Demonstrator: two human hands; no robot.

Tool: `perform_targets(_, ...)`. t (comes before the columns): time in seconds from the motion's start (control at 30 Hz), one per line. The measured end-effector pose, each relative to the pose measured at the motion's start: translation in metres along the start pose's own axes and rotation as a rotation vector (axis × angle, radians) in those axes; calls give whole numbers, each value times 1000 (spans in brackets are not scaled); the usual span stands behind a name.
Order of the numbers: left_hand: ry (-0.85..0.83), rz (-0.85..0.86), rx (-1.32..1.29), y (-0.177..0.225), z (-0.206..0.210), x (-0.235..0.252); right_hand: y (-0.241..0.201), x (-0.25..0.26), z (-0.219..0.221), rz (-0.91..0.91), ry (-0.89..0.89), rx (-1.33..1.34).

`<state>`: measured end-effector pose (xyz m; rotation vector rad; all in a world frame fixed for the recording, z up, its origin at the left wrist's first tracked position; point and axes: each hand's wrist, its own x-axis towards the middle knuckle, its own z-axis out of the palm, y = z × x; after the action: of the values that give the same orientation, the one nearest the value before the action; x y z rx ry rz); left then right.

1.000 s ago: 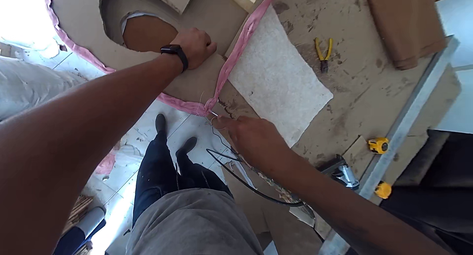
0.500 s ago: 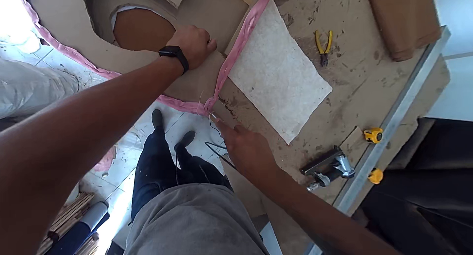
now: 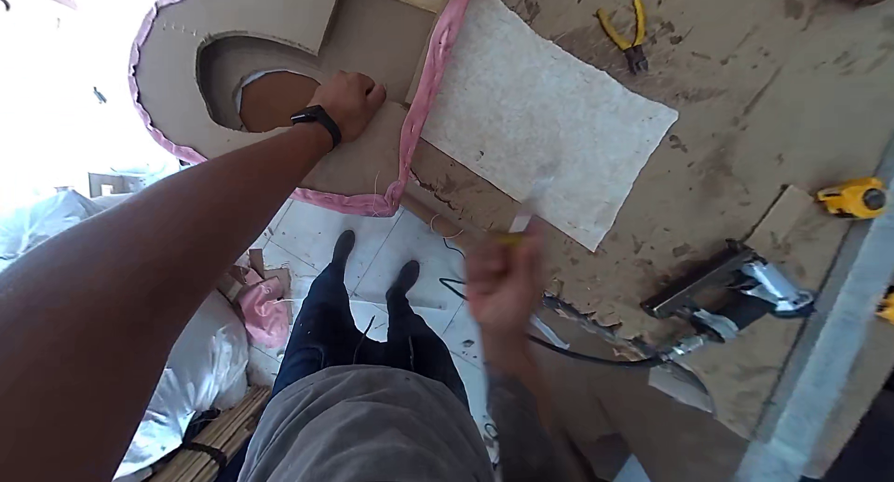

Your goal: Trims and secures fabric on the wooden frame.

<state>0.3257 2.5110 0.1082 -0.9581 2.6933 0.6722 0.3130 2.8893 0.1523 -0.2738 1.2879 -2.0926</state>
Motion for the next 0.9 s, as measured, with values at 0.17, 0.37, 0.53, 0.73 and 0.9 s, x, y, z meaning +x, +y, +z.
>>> perform_targets(0.17, -8, 58, 0, 2, 0, -5, -56, -26, 22, 39, 63, -680)
perform_targets(0.37, -114, 240, -39, -19, -3, 5, 59, -81, 107, 221, -12, -1166)
perform_targets(0.53, -220, 369, 103, -24, -19, 15, 83, -77, 157, 268, 148, -1337)
perform_targets(0.73, -220, 353, -9, -28, -11, 17, 85, -70, 196, 404, 244, -1560)
perform_targets(0.9, -218, 363, -36, -29, -11, 19, 77, -64, 215, 531, 276, -1596)
